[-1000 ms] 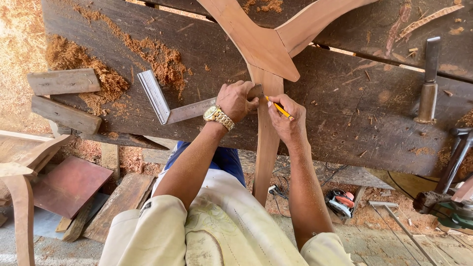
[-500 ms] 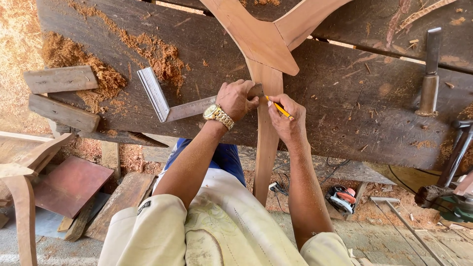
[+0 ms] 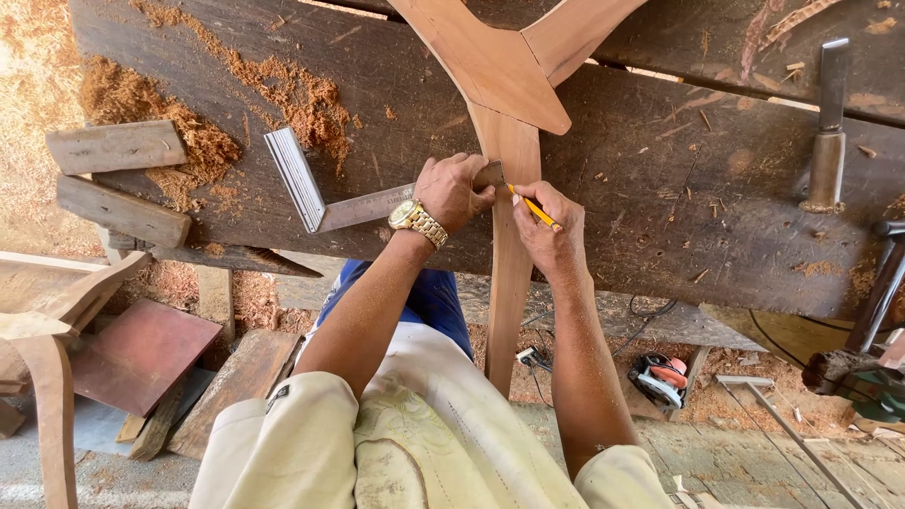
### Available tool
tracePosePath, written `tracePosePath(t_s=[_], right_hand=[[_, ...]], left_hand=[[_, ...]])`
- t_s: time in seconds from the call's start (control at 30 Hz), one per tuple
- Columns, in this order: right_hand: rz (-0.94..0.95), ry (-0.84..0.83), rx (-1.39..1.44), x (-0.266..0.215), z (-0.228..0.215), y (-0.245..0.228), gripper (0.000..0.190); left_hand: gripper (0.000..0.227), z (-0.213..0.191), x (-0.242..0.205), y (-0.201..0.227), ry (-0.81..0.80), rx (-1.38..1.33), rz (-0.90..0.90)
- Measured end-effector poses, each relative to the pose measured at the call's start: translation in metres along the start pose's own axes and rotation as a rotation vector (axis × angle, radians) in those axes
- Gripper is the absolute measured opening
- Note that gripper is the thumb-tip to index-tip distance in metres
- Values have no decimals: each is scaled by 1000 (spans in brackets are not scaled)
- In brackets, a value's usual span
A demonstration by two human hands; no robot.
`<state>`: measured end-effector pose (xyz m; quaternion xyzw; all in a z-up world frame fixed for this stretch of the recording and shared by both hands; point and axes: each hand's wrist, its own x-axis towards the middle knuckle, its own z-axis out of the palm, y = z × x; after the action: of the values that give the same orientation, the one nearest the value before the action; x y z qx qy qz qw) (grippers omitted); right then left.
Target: The person is marking a wooden furniture component with a square and pencil, and then using a handheld router to cut a groove into the wood.
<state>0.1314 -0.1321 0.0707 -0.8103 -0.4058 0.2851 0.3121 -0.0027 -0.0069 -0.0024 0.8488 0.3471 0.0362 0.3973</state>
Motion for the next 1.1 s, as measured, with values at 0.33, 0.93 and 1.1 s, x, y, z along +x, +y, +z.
tracePosePath(t_s=[0.33,0.93,1.1], right_hand=[[-2,6,6,-9,1,5,10],[-40,35,-25,-26,2,10,6],[-40,44,-23,-34,4,16,6]], left_hand=[[27,1,-7,5,-17,9,-6],[31,7,-20,8,-37,-1,4],[32,9,-25,9,-35,-4,29]])
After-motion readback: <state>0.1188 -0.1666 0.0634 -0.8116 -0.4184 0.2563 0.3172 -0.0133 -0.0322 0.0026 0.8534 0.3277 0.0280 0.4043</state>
